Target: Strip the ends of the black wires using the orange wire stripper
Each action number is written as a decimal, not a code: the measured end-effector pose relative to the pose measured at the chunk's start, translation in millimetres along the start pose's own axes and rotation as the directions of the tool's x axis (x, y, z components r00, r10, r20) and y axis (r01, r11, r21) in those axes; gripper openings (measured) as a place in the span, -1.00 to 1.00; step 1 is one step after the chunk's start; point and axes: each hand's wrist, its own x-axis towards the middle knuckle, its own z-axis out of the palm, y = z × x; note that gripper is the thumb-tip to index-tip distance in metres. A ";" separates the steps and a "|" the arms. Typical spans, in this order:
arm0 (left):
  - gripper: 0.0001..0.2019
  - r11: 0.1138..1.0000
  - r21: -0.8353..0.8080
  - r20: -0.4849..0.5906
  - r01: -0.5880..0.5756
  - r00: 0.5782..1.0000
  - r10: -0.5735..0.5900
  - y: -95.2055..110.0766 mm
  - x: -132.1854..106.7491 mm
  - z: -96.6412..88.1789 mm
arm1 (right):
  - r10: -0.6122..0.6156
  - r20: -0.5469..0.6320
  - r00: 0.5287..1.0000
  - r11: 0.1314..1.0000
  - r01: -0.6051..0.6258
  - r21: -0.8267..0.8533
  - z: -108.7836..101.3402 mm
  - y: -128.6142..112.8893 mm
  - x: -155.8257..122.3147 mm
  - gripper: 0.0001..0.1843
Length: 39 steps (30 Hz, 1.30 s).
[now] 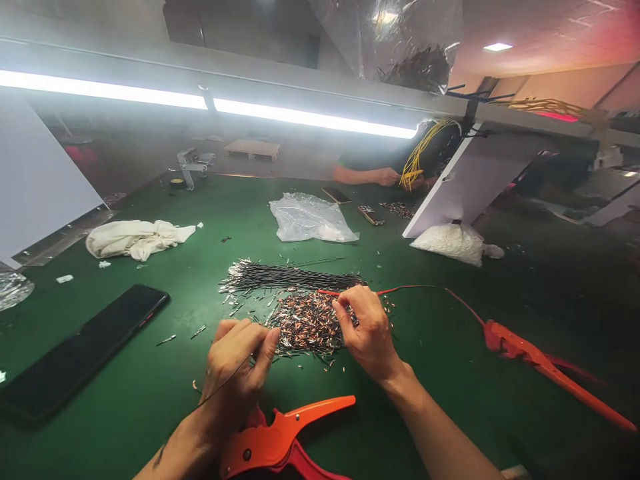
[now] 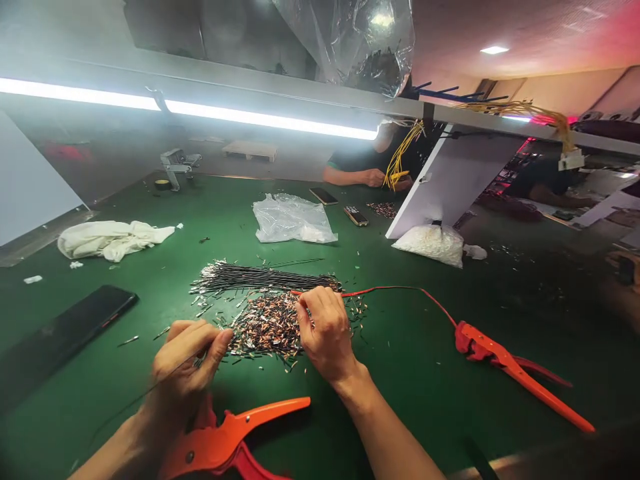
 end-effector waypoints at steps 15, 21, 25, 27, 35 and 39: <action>-0.79 0.997 -0.004 0.010 0.077 0.997 -0.077 -0.8 2.2 -2.0 | -0.040 -0.074 0.997 0.999 0.039 -0.010 -10.1 -1.4 2.0 -0.73; -0.78 0.985 -0.015 0.022 0.171 0.985 -0.171 -4.8 -0.9 -2.3 | -0.078 -0.054 0.996 0.997 0.078 -0.002 -7.4 -5.7 0.0 -0.67; -0.74 0.982 -0.008 0.026 0.191 0.981 -0.190 -6.5 -1.8 -0.6 | -0.070 -0.068 0.995 0.998 0.070 0.000 -6.7 -5.9 -1.2 -0.67; -0.72 0.980 -0.006 0.031 0.197 0.980 -0.197 -5.5 -1.4 -0.4 | -0.066 -0.077 0.995 0.998 0.066 0.000 -6.9 -5.0 -1.9 -0.68; -0.72 0.976 -0.004 0.026 0.216 0.976 -0.216 -3.0 -0.8 -1.2 | -0.068 -0.087 0.994 0.998 0.068 0.000 -9.1 -5.9 -2.4 -0.67; -0.74 0.976 0.007 -0.006 0.218 0.976 -0.218 -8.4 0.6 -1.6 | -0.083 -0.087 0.993 0.996 0.084 0.005 -9.0 -8.2 -0.3 -0.67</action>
